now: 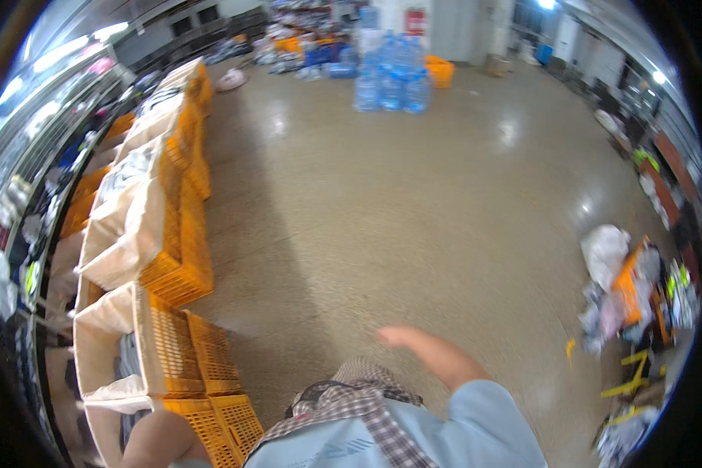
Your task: The person walks through a warehouse and organizes slippers by color and type. They pick up white, pink, and black slippers from bins and shelves, inspect them, and place them back in designated areas.
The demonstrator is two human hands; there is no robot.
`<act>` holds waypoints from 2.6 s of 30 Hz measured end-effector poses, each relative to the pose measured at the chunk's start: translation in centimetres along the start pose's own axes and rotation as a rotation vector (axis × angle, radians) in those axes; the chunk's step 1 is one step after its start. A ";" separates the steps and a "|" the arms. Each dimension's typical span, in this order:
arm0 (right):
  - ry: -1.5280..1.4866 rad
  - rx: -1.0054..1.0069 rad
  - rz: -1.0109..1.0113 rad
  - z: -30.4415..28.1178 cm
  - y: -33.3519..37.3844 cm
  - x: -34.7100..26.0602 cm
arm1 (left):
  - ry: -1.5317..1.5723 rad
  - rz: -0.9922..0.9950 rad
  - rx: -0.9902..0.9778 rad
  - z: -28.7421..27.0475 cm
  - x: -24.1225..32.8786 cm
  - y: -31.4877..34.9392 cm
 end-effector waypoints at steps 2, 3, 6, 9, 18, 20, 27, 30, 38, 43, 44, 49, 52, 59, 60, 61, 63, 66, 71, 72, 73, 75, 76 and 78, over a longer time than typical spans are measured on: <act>-0.061 -0.057 0.130 -0.3 -1.3 3.4 | -0.091 0.076 -0.090 -6.4 -3.0 3.9; -0.097 -0.004 0.076 -1.2 -1.8 4.1 | -0.106 0.027 -0.136 -10.1 -5.8 5.2; -0.351 0.039 0.542 -2.9 -2.8 11.6 | 0.264 -0.462 -0.045 -19.2 -16.1 16.7; -0.075 -0.244 0.645 -7.7 -7.0 14.1 | -0.144 -0.734 -0.074 -28.6 -27.0 25.4; -0.144 -0.135 0.302 -43.1 -42.4 -3.9 | -0.432 -2.303 -0.216 -44.3 -40.1 66.1; -0.263 -0.141 0.039 -51.5 -52.1 -11.6 | -0.219 -2.399 0.146 -44.6 -40.7 75.0; -0.789 0.441 -0.011 -76.7 -80.0 -25.5 | -0.147 -2.325 0.513 -66.9 -52.1 88.2; -0.187 0.189 -0.253 -77.8 -89.3 -28.1 | -0.442 -2.303 0.001 -85.3 -58.1 82.4; -0.359 0.013 0.448 -84.4 -104.9 -13.6 | -0.846 -1.937 -0.360 -122.8 -79.1 82.7; -0.205 -0.277 0.607 -94.9 -113.7 -6.5 | -0.615 -2.134 0.320 -133.6 -86.7 101.1; -0.156 -0.295 0.601 -98.6 -116.3 -6.7 | -0.521 -2.169 -0.061 -132.4 -87.8 104.9; -0.050 -0.085 0.378 -122.0 -134.5 -14.8 | -0.264 -2.359 0.270 -136.0 -84.0 114.9; -0.190 0.017 0.260 -134.0 -146.2 -20.8 | -0.015 -2.661 0.346 -140.9 -84.0 117.7; 0.011 -0.049 -0.010 -149.0 -169.7 -29.8 | -0.147 -2.723 0.370 -167.2 -99.8 131.4; -0.014 -0.135 -0.046 -150.8 -171.7 -31.2 | -0.198 -2.687 0.347 -173.3 -103.9 131.8; -0.018 -0.239 -0.050 -152.9 -173.1 -32.7 | -0.414 -2.484 -0.011 -180.7 -109.8 130.1; -0.164 -0.242 -0.025 -159.5 -175.8 -35.7 | -0.869 -2.074 -0.535 -196.3 -120.7 122.9; -0.457 0.035 0.074 -170.3 -182.5 -36.2 | -0.607 -2.073 0.471 -218.7 -131.3 113.1; -0.774 0.072 -0.082 -186.4 -196.6 -38.5 | -0.488 -1.650 0.780 -239.3 -147.4 102.3; -0.855 0.101 -0.118 -191.0 -198.5 -41.0 | -0.436 -1.561 0.840 -241.7 -150.0 101.5; -0.884 0.036 -0.190 -195.1 -200.2 -44.7 | -0.357 -1.543 0.889 -243.6 -152.3 101.3; -0.981 -0.035 -0.379 -203.9 -202.7 -52.5 | -0.277 -1.465 0.878 -247.7 -155.9 100.1; -1.002 -0.150 -0.408 -207.1 -204.0 -56.1 | -0.281 -1.460 0.834 -249.9 -157.0 99.7; -1.078 -0.375 -0.465 -212.5 -206.3 -62.1 | -0.348 -1.603 0.738 -254.2 -158.3 100.6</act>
Point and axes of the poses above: each hand's wrist, its own y-axis away from the middle knuckle, its own z-axis out of the palm, x = y × z, the point moved 9 cm from there along -y, towards the middle knuckle, and after that the axes turned 7 degrees about -y, right-handed, at the moved point
